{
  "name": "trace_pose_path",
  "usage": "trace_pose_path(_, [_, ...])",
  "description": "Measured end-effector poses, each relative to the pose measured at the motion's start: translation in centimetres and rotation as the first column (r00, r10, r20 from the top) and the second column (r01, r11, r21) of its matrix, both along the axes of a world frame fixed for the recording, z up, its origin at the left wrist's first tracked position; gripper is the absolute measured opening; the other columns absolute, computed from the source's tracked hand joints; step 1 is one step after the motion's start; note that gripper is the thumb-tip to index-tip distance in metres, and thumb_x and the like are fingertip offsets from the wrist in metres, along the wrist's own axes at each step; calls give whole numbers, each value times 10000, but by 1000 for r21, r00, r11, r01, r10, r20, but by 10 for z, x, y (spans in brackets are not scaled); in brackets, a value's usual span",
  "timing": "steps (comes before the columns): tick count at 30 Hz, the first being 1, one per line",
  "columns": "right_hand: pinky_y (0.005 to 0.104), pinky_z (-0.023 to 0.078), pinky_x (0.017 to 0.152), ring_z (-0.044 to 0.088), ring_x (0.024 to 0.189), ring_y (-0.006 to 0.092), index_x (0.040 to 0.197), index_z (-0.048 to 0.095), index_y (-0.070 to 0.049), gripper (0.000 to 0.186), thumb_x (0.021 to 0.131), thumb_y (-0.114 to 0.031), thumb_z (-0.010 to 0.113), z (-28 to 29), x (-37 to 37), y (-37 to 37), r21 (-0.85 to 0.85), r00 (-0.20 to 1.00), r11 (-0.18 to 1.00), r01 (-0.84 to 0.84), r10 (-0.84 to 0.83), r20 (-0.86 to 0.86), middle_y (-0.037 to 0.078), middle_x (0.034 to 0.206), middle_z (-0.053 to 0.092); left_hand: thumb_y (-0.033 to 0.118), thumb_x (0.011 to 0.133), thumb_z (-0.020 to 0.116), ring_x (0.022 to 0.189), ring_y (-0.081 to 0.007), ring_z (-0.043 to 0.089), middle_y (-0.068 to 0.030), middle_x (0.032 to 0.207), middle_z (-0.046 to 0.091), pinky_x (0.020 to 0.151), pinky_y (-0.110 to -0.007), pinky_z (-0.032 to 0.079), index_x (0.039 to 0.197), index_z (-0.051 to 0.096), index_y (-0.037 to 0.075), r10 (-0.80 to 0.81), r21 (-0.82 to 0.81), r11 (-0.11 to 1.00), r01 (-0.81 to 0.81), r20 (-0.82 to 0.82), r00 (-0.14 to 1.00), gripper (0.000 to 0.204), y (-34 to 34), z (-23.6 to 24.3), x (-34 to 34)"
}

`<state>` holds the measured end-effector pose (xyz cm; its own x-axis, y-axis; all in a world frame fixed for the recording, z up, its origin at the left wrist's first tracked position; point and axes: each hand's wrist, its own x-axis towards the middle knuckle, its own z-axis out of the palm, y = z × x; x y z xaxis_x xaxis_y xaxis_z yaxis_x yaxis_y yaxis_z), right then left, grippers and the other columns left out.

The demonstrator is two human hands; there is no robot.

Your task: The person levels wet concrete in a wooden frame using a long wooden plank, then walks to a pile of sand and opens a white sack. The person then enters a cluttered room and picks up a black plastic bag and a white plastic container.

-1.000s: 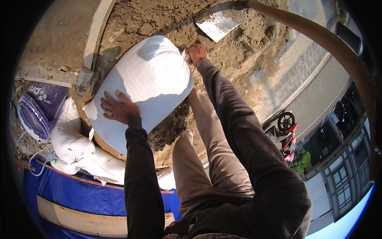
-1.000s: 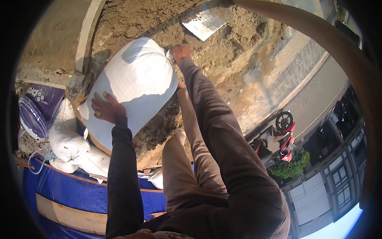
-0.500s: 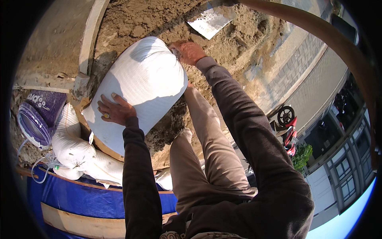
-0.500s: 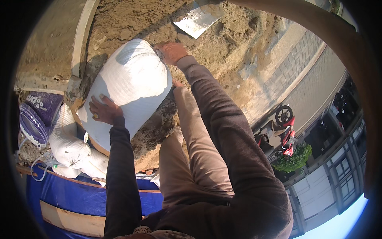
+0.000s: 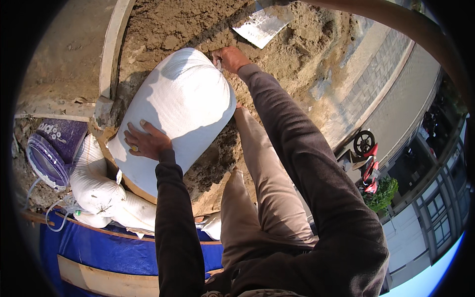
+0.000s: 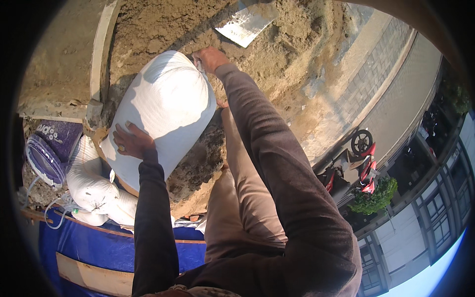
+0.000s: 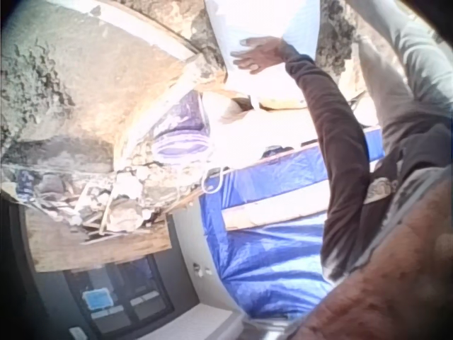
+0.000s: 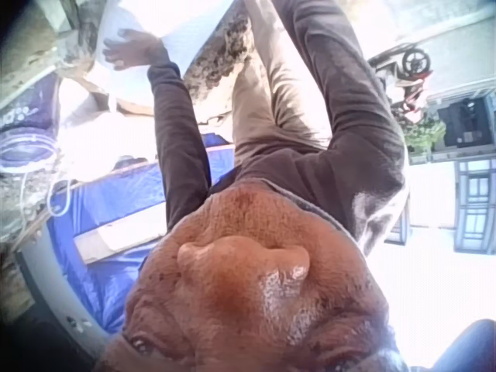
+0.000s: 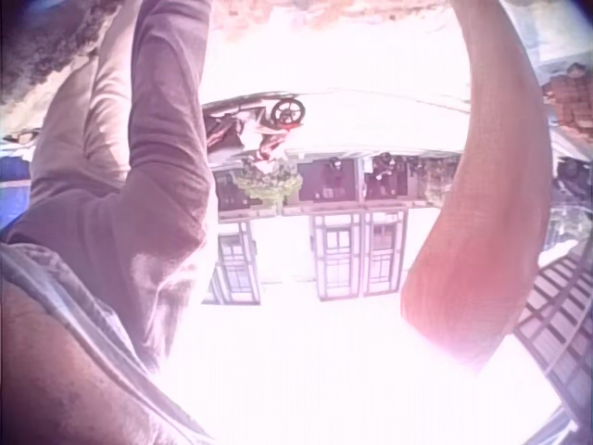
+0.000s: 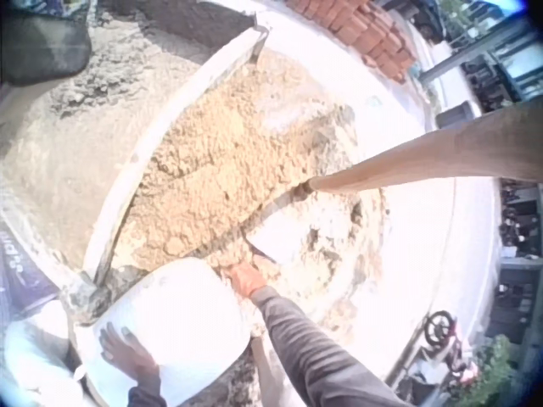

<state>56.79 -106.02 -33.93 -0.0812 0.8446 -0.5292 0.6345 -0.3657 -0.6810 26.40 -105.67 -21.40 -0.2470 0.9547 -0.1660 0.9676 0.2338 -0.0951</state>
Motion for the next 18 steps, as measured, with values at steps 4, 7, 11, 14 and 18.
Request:
trace_pose_path(4, [369, 484, 664, 615, 710, 242, 838, 602, -60, 183, 699, 51, 561, 3, -8, -16, 194, 969, 952, 237, -246, 25, 108, 753, 638, 482, 936, 260, 1271, -290, 316, -163, 1343, 360, 1023, -554, 188, 1307, 378, 64, -2, -2, 1000, 2, -4, 1000, 570, -1, -3, -1])
trace_pose_path(7, [408, 481, 689, 614, 772, 339, 846, 615, -40, 168, 678, -40, 610, 4, -14, -39, 176, 848, 837, 519, -529, 16, 178, 799, 641, 493, 934, 248, 1241, -285, 349, -155, 1317, 389, 1007, -545, 216, 1300, 391, 65, -14, -12, 1000, 13, -37, 999, 581, -4, -7, -7])
trace_pose_path(11, [354, 480, 650, 614, 700, 237, 729, 634, -44, 60, 678, -68, 655, 4, -23, -67, -78, 721, 720, 689, -693, -26, 110, 720, 646, 510, 930, 233, 1200, -296, 392, -151, 1291, 422, 983, -532, 246, 1296, 407, 63, -17, 40, 999, 19, -52, 998, 603, -6, -10, -8])
trace_pose_path(14, [273, 443, 582, 546, 635, 106, 631, 589, -43, 125, 719, -12, 673, -25, -35, -85, -249, 434, 580, 775, -776, -457, 19, 651, 606, 520, 926, 227, 1200, -306, 401, -155, 1286, 436, 975, -528, 256, 1295, 416, 57, -26, 50, 998, 28, -30, 999, 621, -4, -15, -6])
trace_pose_path(18, [314, 439, 527, 530, 546, 134, 615, 618, -52, 149, 649, -153, 724, -25, -45, -79, -251, 395, 504, 827, -837, -379, 43, 614, 620, 527, 924, 225, 1219, -317, 397, -167, 1301, 449, 981, -516, 257, 1305, 414, 49, -22, 35, 999, 20, 41, 999, 640, -8, -7, -6])
